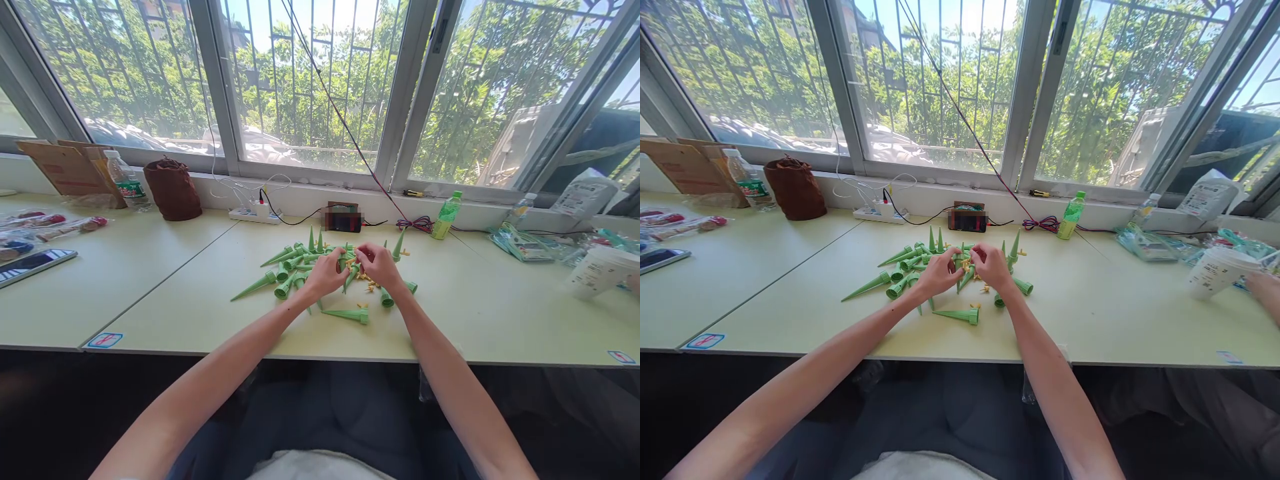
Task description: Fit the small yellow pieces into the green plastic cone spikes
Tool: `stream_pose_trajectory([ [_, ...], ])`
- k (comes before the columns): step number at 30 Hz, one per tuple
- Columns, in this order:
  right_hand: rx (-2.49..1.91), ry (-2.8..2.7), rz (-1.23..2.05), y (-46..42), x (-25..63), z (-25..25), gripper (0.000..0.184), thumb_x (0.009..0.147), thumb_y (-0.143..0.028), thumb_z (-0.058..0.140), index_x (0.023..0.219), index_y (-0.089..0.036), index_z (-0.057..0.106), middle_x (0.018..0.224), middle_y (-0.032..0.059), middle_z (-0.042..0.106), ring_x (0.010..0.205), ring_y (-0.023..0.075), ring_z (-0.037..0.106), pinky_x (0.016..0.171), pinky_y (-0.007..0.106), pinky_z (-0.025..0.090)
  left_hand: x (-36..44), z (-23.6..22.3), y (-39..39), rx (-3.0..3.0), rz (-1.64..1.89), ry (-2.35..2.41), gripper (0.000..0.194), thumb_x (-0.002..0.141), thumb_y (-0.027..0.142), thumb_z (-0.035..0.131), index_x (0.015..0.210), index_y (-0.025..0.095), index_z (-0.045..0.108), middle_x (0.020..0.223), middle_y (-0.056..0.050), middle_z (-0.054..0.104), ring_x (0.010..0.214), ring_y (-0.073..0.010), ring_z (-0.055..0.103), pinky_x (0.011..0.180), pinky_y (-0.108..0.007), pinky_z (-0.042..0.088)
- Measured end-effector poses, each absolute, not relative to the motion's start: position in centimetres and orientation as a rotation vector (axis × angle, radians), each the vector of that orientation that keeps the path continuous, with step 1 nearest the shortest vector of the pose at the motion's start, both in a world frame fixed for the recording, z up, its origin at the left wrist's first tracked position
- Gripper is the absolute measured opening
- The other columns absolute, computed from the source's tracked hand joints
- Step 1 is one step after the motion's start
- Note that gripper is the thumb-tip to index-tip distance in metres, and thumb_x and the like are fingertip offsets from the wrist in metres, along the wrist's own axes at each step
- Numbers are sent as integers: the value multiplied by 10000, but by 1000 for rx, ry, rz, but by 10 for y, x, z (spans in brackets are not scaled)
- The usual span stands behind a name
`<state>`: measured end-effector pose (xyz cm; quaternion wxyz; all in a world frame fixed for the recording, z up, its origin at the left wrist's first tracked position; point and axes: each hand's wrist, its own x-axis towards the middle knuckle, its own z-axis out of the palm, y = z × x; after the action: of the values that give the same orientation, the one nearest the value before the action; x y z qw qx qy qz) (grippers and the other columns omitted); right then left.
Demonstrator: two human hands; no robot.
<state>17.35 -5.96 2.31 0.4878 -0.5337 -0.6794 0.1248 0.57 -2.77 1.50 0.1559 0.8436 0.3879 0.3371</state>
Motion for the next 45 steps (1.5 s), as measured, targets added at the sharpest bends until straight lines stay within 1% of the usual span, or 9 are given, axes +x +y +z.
stream_pose_trajectory([
  [13,-1266,-1636,376,-60,173,22,240,863,-415,525,806,-192,591,670,32,674,453,144,597,499,264,472,6,14,-26,2364,1010,1109,384,784,266,567,1156,170,568,592,39,560,570,-141,532,587,-252,383],
  [18,-1276,-1651,379,-61,172,24,230,855,-414,539,801,-197,591,685,31,684,457,136,592,510,262,477,6,16,-28,2368,1005,1108,394,793,274,576,1173,173,561,602,37,571,572,-142,539,595,-251,400],
  [25,-1259,-1671,384,-60,172,22,219,846,-408,547,800,-198,587,698,30,678,470,137,589,504,267,478,5,18,-30,2355,1010,1065,436,802,303,603,1219,193,539,771,-5,659,663,-156,609,655,-258,451],
  [32,-1257,-1664,370,-60,174,22,193,837,-381,558,807,-193,589,706,31,677,490,141,600,525,269,485,6,16,-28,2355,1039,1017,492,799,383,636,1237,195,512,855,-12,651,615,-127,579,646,-256,457],
  [36,-1294,-1681,323,-60,173,23,172,825,-364,571,822,-196,610,727,36,689,551,153,622,566,272,497,7,15,-27,2359,1073,996,492,837,439,593,1249,189,495,855,-13,634,601,-121,559,634,-257,444],
  [41,-1270,-1685,357,-59,173,21,188,829,-375,570,825,-192,613,704,24,678,507,147,610,555,279,494,8,14,-26,2374,1092,1003,496,844,432,588,1254,170,495,803,-10,604,641,-134,557,634,-250,426],
  [45,-1236,-1670,408,-59,173,20,208,818,-402,587,823,-196,608,708,25,669,492,149,607,513,274,481,8,14,-26,2380,1100,1010,471,859,440,570,1235,162,508,767,-5,586,661,-144,557,636,-251,418],
])
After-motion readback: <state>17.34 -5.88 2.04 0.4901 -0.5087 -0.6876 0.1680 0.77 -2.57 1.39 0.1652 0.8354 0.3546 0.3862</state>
